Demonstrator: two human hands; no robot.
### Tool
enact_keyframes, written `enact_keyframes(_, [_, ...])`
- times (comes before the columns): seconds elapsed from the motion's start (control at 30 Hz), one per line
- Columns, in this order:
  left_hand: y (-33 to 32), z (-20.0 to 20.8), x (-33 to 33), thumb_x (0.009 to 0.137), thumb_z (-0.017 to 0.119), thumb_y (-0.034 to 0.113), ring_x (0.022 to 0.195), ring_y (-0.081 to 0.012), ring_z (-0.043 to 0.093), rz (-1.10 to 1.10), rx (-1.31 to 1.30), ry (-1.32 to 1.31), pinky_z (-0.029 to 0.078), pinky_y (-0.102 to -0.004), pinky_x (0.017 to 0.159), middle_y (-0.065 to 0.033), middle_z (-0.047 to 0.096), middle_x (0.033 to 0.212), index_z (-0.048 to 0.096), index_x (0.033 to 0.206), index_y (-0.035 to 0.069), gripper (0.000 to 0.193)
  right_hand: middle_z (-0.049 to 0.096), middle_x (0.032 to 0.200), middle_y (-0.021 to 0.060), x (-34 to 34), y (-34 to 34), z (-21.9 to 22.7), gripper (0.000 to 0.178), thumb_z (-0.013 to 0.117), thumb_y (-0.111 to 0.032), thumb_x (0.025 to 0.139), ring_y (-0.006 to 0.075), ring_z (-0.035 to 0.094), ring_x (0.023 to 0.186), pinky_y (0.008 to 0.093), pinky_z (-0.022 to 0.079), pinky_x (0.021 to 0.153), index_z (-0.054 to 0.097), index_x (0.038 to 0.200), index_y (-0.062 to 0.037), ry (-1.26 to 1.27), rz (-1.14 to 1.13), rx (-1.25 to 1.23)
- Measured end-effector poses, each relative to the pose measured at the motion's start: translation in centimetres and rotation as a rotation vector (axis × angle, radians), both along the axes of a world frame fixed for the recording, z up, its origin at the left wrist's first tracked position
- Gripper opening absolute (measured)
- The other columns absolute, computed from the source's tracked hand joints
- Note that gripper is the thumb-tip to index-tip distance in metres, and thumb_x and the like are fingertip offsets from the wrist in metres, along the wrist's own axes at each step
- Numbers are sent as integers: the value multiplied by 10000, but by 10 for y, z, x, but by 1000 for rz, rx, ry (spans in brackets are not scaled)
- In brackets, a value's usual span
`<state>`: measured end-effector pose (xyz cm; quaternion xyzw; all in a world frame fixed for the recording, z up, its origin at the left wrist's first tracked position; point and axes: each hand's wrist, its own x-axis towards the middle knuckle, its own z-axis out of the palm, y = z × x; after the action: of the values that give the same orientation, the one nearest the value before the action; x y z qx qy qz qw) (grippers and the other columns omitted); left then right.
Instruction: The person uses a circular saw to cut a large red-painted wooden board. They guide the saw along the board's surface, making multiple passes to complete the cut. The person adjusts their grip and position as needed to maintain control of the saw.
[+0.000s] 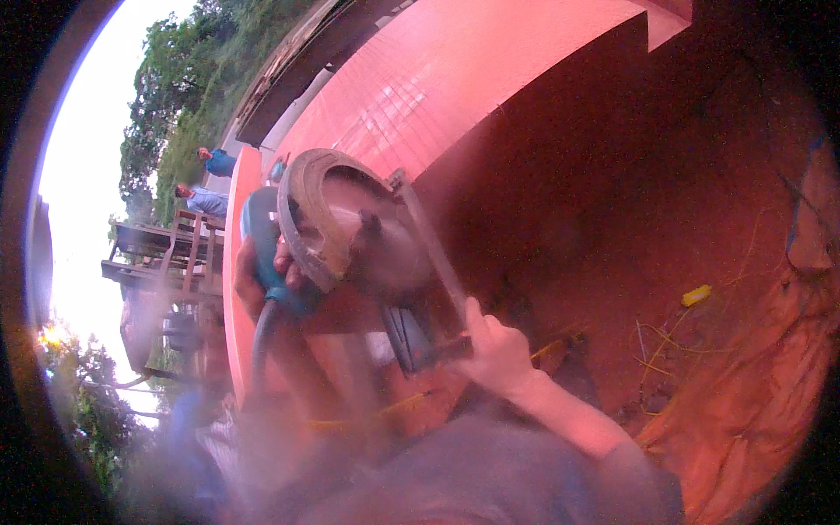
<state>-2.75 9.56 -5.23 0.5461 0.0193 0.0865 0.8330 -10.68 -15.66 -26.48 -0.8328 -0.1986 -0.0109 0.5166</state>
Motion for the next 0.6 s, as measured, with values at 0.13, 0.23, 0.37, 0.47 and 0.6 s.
enact_keyframes(0.13, [4,-5,3,1026,551,286,508,-169,549,120,39,-14,524,-310,437,-125,592,868,479,1251,5,367,681,898,146,6,-3,-1,1137,947,-419,586,318,710,768,414,577,652,409,1453,84,-8,2,-17])
enact_keyframes(0.23, [8,-6,3,1020,560,266,541,-163,557,128,62,30,532,-317,432,-144,592,975,476,1236,-1,353,687,914,156,8,0,-5,1063,866,-457,660,337,702,768,433,562,619,400,1476,42,51,46,-53])
enact_keyframes(0.37, [6,-5,2,1022,557,273,531,-165,554,176,40,37,531,-309,438,-138,592,939,486,1229,6,345,683,901,155,13,3,-8,1087,888,-439,638,337,703,764,429,566,629,396,1474,50,19,43,-54])
enact_keyframes(0.47, [2,-3,3,1018,567,288,493,-177,536,149,61,62,511,-308,436,-119,586,825,497,1231,14,354,678,894,165,16,5,-6,1128,943,-408,594,331,711,780,420,575,651,405,1458,80,32,38,-49])
enact_keyframes(0.6, [-1,-4,12,1009,583,312,441,-192,505,194,44,15,481,-309,432,-87,545,667,504,1239,11,387,688,905,172,25,9,-2,1114,939,-408,608,334,715,791,424,577,661,409,1459,80,63,34,-42])
